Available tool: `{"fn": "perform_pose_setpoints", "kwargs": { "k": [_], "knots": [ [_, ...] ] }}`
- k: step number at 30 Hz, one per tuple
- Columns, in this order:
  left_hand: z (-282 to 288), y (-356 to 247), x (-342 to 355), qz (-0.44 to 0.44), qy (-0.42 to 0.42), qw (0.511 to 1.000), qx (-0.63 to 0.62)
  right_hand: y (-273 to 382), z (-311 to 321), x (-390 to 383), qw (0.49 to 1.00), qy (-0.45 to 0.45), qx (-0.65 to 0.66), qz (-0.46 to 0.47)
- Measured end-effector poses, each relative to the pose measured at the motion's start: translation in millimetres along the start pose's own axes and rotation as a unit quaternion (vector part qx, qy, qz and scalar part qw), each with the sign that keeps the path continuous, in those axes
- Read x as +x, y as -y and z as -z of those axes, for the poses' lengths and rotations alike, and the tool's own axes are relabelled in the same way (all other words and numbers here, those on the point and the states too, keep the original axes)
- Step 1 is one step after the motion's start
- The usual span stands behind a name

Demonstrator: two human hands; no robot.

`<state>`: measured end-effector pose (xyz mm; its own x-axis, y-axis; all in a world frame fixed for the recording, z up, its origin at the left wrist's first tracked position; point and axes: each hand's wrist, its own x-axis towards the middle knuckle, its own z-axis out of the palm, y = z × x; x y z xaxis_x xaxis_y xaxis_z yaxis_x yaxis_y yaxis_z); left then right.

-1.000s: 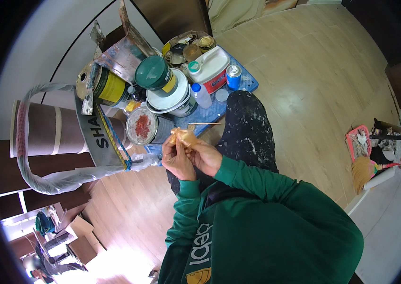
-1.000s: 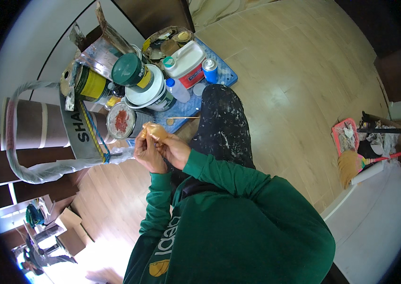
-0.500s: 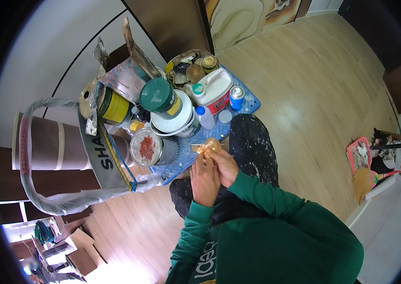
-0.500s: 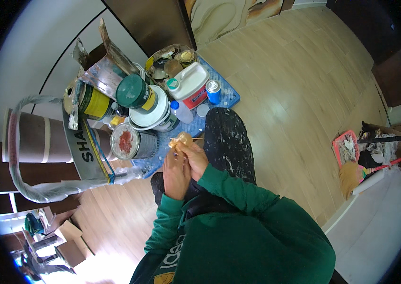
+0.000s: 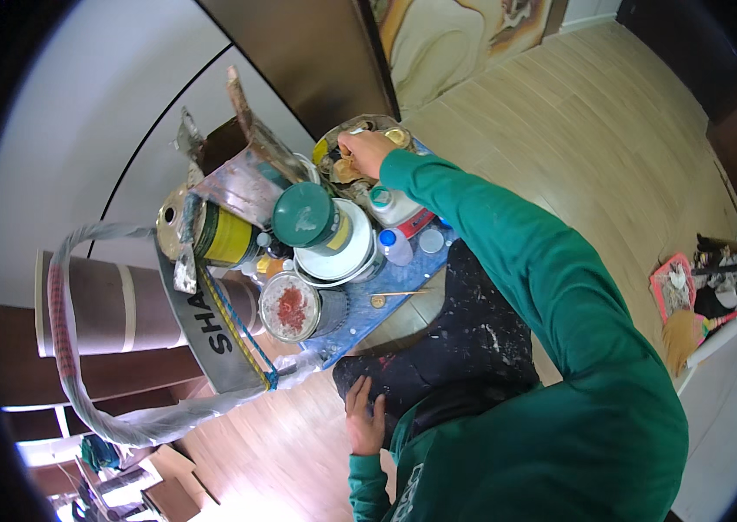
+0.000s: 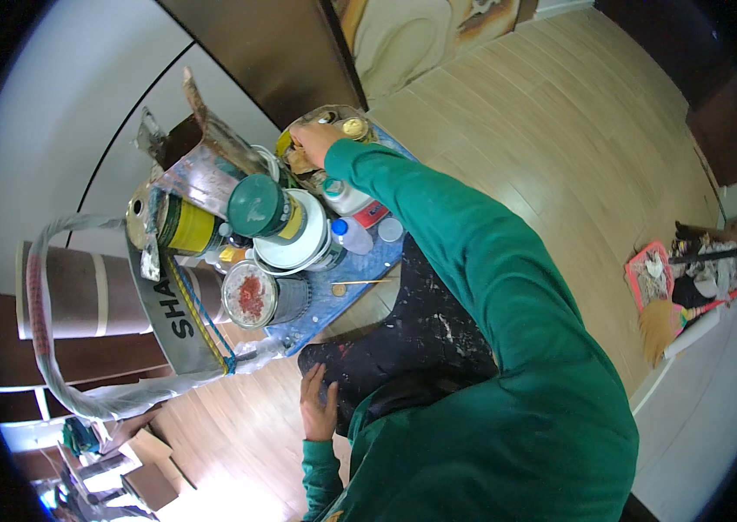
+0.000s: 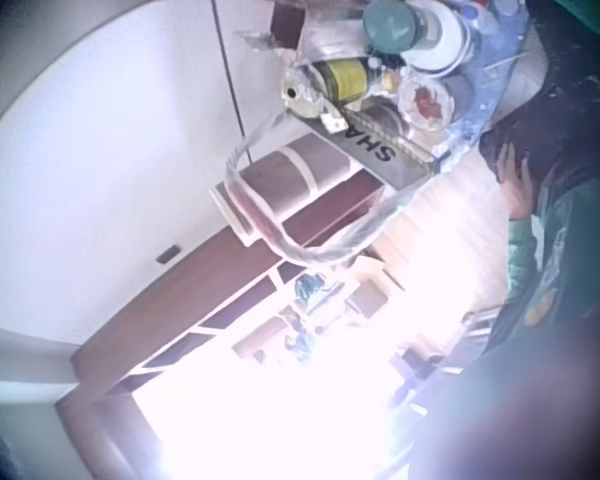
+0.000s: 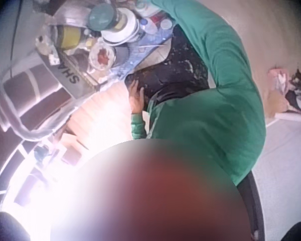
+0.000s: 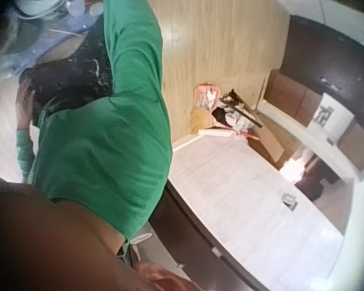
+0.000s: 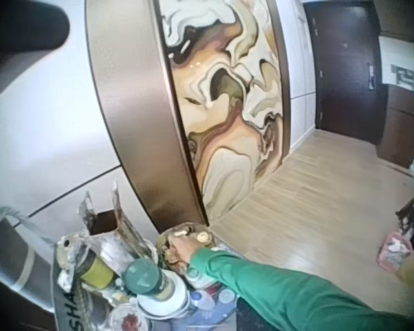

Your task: The person sits on the floor and uses a wooden stick to stir a substance in a small green container. They also handle a crumpled yellow plastic bag and a blue spray can, placing items on a blue tray.

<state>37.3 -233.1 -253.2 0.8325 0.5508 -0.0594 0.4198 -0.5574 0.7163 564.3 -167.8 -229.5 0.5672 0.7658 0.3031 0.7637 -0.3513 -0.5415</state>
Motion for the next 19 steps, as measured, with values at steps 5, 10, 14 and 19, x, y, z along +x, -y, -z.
{"fn": "perform_pose_setpoints", "kwargs": {
  "k": [5, 10, 14, 19],
  "knots": [
    [8.7, 42.7, -56.5, 0.179, -0.105, 0.970, -0.123, -17.7, -68.5, 59.7, 0.962, 0.150, -0.179, 0.139],
    [-7.8, 62.4, -92.3, 0.235, -0.181, 0.941, -0.164, -20.5, -118.7, 84.1, 0.954, 0.205, -0.197, 0.092],
    [-17.2, 70.4, -105.5, 0.263, -0.199, 0.926, -0.182, -24.1, -129.2, 91.0, 0.930, 0.255, -0.255, 0.074],
    [-16.0, 76.9, -106.3, 0.286, -0.219, 0.912, -0.196, -45.8, -144.5, 92.9, 0.913, 0.346, -0.212, 0.046]
  ]
}}
